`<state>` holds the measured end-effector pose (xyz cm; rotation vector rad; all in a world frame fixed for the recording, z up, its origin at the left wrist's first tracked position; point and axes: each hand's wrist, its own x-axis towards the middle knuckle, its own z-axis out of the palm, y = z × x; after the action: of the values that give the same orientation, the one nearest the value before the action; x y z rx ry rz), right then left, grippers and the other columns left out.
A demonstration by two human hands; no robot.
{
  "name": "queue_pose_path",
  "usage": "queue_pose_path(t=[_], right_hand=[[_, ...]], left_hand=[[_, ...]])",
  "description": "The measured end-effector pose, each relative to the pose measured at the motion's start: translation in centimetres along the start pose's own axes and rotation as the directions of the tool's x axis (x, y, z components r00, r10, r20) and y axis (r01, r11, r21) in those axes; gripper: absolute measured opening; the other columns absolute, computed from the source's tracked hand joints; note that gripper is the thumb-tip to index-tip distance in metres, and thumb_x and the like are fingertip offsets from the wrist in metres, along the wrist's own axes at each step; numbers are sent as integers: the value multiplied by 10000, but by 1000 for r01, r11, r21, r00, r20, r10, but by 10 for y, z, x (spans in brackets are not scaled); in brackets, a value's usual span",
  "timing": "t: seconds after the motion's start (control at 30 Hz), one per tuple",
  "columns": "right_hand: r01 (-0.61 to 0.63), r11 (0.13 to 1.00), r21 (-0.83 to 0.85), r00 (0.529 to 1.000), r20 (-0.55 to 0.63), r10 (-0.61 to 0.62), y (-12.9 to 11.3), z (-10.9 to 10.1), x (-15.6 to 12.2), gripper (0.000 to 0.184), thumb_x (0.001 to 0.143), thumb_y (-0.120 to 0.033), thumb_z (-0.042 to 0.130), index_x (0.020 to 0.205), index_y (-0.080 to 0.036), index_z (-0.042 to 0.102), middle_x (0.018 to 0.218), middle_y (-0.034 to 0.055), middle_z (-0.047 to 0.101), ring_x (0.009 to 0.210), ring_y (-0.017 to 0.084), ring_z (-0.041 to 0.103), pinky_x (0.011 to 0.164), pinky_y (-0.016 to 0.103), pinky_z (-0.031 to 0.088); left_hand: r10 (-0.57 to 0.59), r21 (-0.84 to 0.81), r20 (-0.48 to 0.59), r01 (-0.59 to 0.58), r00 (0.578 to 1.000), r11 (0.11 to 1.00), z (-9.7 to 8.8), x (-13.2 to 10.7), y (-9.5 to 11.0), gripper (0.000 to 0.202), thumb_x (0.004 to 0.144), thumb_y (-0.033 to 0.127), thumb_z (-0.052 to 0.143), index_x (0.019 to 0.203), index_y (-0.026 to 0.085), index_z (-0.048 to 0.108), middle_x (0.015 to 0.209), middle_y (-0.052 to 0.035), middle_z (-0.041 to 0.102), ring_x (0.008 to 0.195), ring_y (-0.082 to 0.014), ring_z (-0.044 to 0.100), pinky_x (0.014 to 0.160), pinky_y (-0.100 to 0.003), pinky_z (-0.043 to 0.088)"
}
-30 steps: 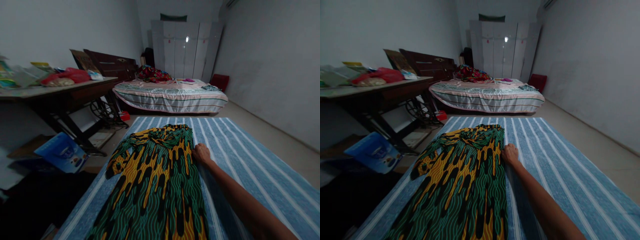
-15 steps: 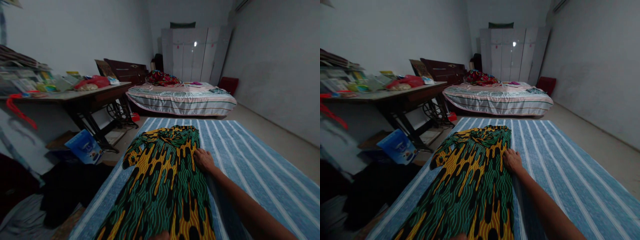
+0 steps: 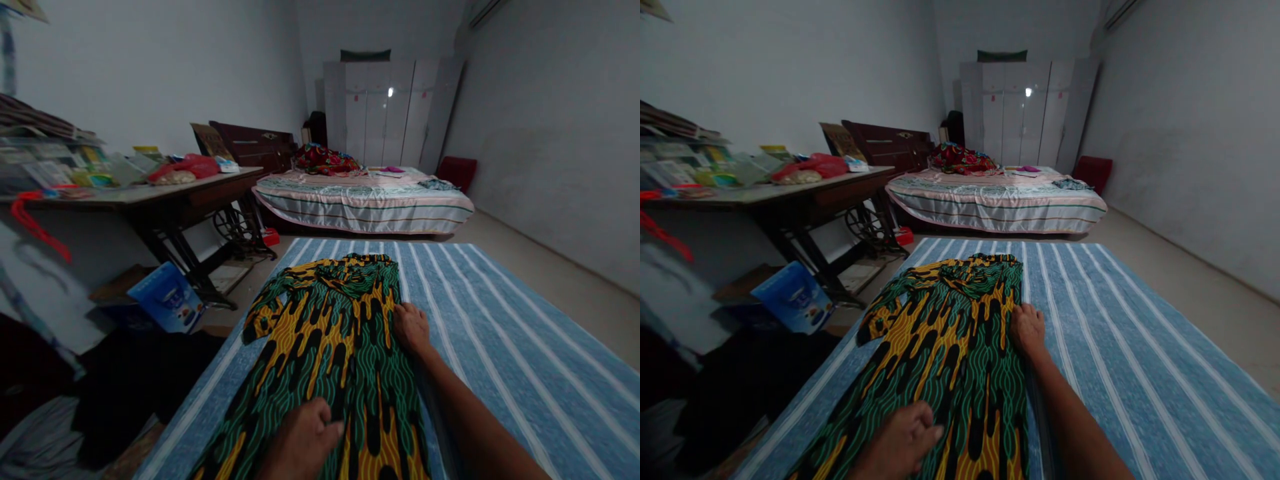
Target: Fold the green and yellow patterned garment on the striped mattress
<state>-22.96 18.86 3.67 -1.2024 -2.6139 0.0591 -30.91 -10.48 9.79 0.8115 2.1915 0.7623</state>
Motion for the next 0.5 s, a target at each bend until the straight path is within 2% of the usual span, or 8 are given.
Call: queue_pose_path(t=[0.1,0.23,0.3,0.4,0.5], right_hand=[[-19,1000,4,1000,-8,19,0,0,-1,257,952,-236,354,1009,-203,602,1070,68,609,1027,205,508,845,320,279],[-25,1000,11,999,-26,25,-1,-2,-2,270,957,-250,341,993,-199,604,1059,76,602,1008,217,510,839,333,285],[-32,999,20,999,-35,33,-1,-3,-2,280,962,-267,332,972,-202,604,1041,78,603,990,221,514,836,339,290],[-35,998,43,998,-44,37,-2,-3,-1,266,960,-280,346,952,-208,603,1030,80,605,1010,223,510,848,338,294],[-32,997,65,998,-48,35,-1,-1,0,236,947,-285,374,938,-215,599,1023,78,609,1017,224,506,856,340,300]], left_hand=[[6,-219,2,-5,1000,976,-7,37,29,172,707,328,611,702,174,536,586,28,551,578,-127,530,510,-205,387],[-139,-570,-78,70,987,819,-7,89,68,169,683,234,684,792,151,585,706,-27,625,732,-169,604,579,-238,466],[-192,-646,-116,73,975,760,-5,112,80,199,682,222,706,823,150,585,787,-46,642,804,-180,621,649,-268,494],[-235,-695,-124,84,964,714,-2,142,87,216,699,228,709,845,153,569,881,-70,651,854,-187,631,725,-315,517],[-274,-734,-91,122,957,668,-1,164,89,202,698,215,707,805,148,550,833,-74,650,809,-187,649,747,-335,527]])
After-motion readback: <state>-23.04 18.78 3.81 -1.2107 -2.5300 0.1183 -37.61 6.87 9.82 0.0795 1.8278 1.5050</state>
